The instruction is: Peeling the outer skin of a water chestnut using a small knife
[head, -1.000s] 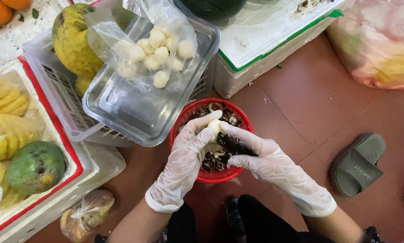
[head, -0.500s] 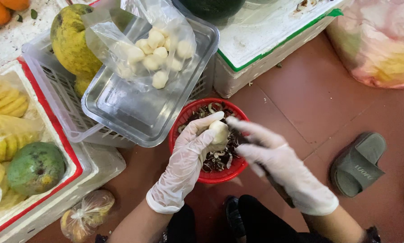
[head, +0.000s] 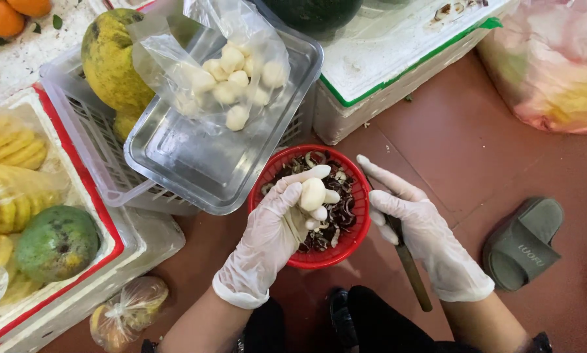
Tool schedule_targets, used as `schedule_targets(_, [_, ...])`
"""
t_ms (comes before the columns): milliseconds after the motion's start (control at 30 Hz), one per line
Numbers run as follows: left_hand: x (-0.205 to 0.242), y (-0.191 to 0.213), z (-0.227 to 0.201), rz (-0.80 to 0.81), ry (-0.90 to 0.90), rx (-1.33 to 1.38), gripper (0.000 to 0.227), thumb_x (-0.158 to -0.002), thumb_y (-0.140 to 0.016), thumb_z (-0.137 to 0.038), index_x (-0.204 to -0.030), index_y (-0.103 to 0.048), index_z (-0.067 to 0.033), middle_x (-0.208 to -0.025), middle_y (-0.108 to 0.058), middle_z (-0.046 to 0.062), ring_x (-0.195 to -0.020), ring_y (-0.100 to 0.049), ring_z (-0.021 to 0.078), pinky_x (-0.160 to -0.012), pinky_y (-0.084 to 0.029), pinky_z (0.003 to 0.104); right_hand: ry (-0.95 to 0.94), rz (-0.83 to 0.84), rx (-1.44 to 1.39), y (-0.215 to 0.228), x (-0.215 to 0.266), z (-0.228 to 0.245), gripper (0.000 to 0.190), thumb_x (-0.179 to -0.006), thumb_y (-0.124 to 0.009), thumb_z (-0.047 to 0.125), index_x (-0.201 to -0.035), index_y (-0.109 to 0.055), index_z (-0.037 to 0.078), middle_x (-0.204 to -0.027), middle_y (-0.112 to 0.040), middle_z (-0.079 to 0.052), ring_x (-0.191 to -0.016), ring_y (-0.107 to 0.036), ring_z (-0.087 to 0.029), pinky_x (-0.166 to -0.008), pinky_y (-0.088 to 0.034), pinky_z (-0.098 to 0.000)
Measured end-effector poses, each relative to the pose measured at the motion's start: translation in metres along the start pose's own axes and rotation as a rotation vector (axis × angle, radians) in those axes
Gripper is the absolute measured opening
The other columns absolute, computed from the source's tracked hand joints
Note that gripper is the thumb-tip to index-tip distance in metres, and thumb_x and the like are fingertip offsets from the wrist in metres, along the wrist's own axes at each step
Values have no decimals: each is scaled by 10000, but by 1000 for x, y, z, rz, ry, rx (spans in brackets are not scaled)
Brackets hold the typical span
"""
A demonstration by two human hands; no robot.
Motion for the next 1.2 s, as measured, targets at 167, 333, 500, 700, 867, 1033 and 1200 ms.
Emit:
schedule_targets(167, [12,-28,-27,29,-122,-123,329,-1009,-616,-77,-1313,-626,48,-1083,-767,317,-824,-794,333,-609,-648,319,-101,-51,-60,-1,-12,-35,559,-881,-731,165,-1434,-660,175,-495,-493,-142,-261,-363,-185,-267,-292,-275])
schedule_targets(333, [17,-74,-112,64,-638,-822,395,-955,-698,-248,-1278,-612,-37,-1255,-692,184,-1029,-753,291,-832,-703,347,-279,-94,-19,-37,8,4,585,-874,-679,171,-1458,-659,195,-514,-371,-50,-390,-275,-131,-377,-199,-241])
schedule_targets(500, [-35,-100,-170,-198,-909,-2230,208,-1089,-502,66,-942,-605,-39,-736,-568,45,-648,-570,204,-570,-558,308,-232,-61,7,-37,11,7,594,-864,-694,183,-1457,-672,158,-491,-385,-40,-394,-293,-129,-440,-196,-234])
schedule_targets(700, [-55,-126,-170,-439,-152,-989,389,-962,-585,-66,-576,-622,-41,-506,-629,123,-316,-553,190,-183,-372,299,-235,-46,-34,-13,0,-28,561,-846,-724,151,-1400,-674,78,-531,-457,-97,-371,-312,-144,-382,-175,-240])
schedule_targets(867, [-83,-81,-188,-485,-431,-1843,332,-996,-457,-136,-669,-495,-176,-616,-557,14,-489,-537,170,-376,-371,324,-220,6,-24,-14,3,-13,672,-831,-684,122,-1497,-611,176,-517,-402,-65,-361,-318,-148,-405,-232,-241])
schedule_targets(1033, [-54,-76,-197,-237,-834,-2020,345,-1004,-355,41,-855,-620,-123,-799,-595,-6,-730,-589,168,-624,-499,320,-281,0,-72,-2,-4,-24,641,-841,-658,90,-1476,-636,174,-564,-441,-103,-359,-308,-177,-379,-199,-275])
schedule_targets(1200, [25,-76,-165,68,-1515,-1907,288,-1157,-496,-153,-879,-558,-114,-758,-524,7,-665,-510,143,-594,-443,326,-312,52,-191,-11,1,-12,805,-829,-660,209,-1598,-462,337,-522,-340,-42,-360,-307,-130,-377,-175,-263])
Point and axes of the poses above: each hand's wrist, its own x-axis away from the middle knuckle, its own y-axis out of the back of the hand, z = x × y, the point moved 1 cm from there along -x, towards the middle knuckle
